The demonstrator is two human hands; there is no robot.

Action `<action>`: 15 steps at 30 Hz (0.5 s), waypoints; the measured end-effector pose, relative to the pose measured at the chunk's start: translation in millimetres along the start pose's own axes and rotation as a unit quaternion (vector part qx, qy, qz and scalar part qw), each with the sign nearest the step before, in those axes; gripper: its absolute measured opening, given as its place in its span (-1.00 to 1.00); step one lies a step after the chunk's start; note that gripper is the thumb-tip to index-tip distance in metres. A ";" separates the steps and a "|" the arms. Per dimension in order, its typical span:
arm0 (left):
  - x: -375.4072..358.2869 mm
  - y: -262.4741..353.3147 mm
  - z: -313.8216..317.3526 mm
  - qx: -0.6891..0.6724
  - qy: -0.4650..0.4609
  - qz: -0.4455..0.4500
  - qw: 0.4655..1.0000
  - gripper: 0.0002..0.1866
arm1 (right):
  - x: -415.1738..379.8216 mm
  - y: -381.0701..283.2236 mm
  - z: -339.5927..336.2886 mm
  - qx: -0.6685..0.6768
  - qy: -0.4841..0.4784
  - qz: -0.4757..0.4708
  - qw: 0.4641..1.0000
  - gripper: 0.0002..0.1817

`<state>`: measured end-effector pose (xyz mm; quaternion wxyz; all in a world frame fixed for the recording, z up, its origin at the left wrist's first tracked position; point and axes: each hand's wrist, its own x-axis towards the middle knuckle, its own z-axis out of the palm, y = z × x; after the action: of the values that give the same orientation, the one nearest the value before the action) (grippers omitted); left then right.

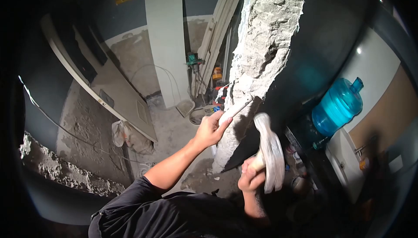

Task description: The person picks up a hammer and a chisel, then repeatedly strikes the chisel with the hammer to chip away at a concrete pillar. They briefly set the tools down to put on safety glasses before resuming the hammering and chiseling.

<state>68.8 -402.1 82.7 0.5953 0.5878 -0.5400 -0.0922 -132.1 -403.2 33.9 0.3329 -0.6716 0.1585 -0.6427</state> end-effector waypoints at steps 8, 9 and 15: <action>-1.0 -0.5 3.4 -0.026 0.013 -0.003 1.000 -0.74 | -9.7 38.6 -13.5 -0.135 -0.117 0.207 0.962 -0.53; -3.2 -2.1 4.6 -0.027 0.006 -0.009 1.000 -0.74 | -9.3 41.1 -10.4 -0.168 -0.078 0.181 0.966 -0.53; -0.7 -4.2 2.8 -0.006 0.001 -0.015 1.000 -0.74 | 27.7 -19.7 -6.7 -0.033 0.002 -0.090 0.995 -0.41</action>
<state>68.6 -404.5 78.3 0.5979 0.5919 -0.5304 -0.1041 -139.4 -408.3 67.4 0.2513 -0.6927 0.1192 -0.6655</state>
